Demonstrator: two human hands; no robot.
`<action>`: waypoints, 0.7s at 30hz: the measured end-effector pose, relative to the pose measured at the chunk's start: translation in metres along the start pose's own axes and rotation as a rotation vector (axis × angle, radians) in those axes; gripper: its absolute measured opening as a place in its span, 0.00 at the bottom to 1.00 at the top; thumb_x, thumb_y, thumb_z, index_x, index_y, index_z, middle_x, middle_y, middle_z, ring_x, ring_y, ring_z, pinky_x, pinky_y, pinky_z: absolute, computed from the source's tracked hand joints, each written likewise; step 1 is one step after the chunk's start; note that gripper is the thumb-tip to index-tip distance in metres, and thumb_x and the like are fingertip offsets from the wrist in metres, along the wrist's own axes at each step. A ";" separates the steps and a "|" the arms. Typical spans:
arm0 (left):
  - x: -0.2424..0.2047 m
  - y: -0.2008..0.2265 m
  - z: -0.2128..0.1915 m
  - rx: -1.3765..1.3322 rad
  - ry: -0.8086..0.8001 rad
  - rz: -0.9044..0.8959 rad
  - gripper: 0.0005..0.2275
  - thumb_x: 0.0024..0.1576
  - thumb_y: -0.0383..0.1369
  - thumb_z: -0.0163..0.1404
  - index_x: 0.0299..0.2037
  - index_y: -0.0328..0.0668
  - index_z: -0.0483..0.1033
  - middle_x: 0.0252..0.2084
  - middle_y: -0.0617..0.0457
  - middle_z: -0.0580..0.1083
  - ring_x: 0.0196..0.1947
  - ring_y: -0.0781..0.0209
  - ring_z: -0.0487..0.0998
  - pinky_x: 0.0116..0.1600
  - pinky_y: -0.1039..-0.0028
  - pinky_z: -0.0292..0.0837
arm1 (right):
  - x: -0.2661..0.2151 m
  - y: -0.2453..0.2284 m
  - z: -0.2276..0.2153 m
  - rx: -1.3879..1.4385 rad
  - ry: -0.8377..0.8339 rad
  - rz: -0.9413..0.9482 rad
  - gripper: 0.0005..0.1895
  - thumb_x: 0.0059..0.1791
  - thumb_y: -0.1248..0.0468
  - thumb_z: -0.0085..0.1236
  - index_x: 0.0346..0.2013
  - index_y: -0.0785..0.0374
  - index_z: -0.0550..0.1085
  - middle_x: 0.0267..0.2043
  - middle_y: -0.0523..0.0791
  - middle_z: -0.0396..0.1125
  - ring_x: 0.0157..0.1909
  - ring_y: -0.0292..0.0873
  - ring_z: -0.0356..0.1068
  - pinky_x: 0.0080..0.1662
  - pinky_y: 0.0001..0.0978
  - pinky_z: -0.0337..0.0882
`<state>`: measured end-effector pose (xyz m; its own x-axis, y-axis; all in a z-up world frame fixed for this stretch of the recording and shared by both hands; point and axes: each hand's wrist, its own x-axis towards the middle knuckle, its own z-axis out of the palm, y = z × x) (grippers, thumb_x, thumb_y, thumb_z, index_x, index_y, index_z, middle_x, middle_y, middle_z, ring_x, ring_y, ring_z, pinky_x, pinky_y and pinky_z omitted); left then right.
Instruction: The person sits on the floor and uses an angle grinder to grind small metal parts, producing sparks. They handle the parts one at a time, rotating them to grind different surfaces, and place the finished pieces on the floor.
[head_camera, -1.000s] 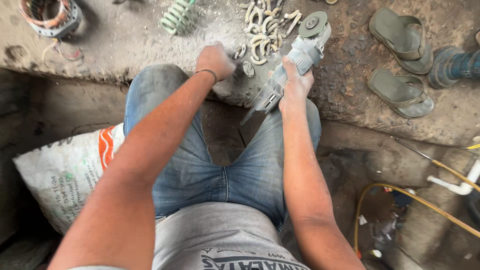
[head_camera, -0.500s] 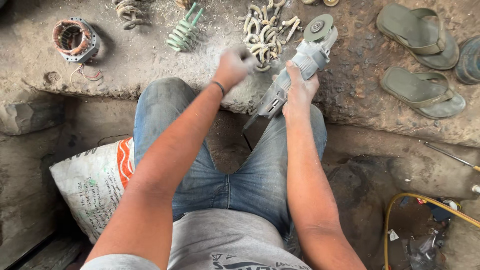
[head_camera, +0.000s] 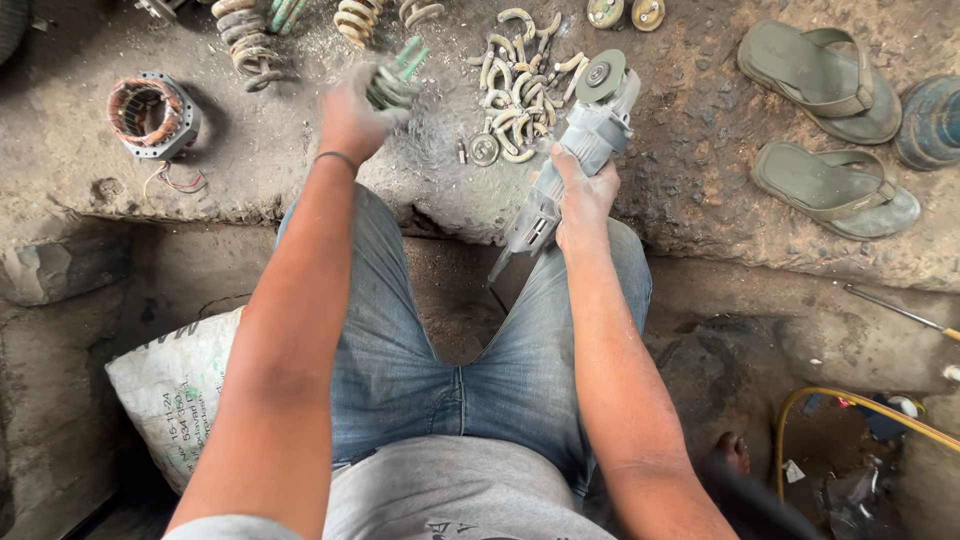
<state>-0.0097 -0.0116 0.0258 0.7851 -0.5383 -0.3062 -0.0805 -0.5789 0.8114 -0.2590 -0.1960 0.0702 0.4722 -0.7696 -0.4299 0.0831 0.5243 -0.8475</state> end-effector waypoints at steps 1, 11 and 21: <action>-0.002 -0.003 -0.001 -0.262 -0.115 -0.029 0.29 0.40 0.33 0.64 0.57 0.47 0.75 0.50 0.50 0.79 0.52 0.57 0.83 0.63 0.69 0.73 | 0.000 0.003 0.000 -0.048 0.020 0.022 0.21 0.46 0.70 0.64 0.52 0.69 0.68 0.44 0.48 0.71 0.37 0.42 0.77 0.38 0.40 0.84; 0.016 -0.020 -0.008 0.146 0.027 0.352 0.24 0.56 0.33 0.58 0.64 0.43 0.74 0.54 0.42 0.78 0.54 0.47 0.79 0.58 0.63 0.74 | 0.021 0.050 -0.020 -0.447 0.112 -0.223 0.37 0.43 0.70 0.68 0.63 0.63 0.62 0.58 0.47 0.67 0.56 0.46 0.68 0.56 0.40 0.69; 0.015 0.027 0.025 0.709 0.243 0.575 0.30 0.42 0.50 0.64 0.51 0.40 0.77 0.56 0.32 0.71 0.53 0.32 0.71 0.52 0.50 0.70 | 0.022 0.041 -0.008 -0.601 0.041 -0.378 0.26 0.38 0.67 0.73 0.48 0.67 0.73 0.42 0.45 0.73 0.41 0.41 0.72 0.44 0.35 0.73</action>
<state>-0.0158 -0.0503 0.0306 0.6089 -0.7609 0.2242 -0.7872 -0.5449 0.2887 -0.2527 -0.1948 0.0238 0.4722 -0.8784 -0.0734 -0.2691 -0.0643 -0.9610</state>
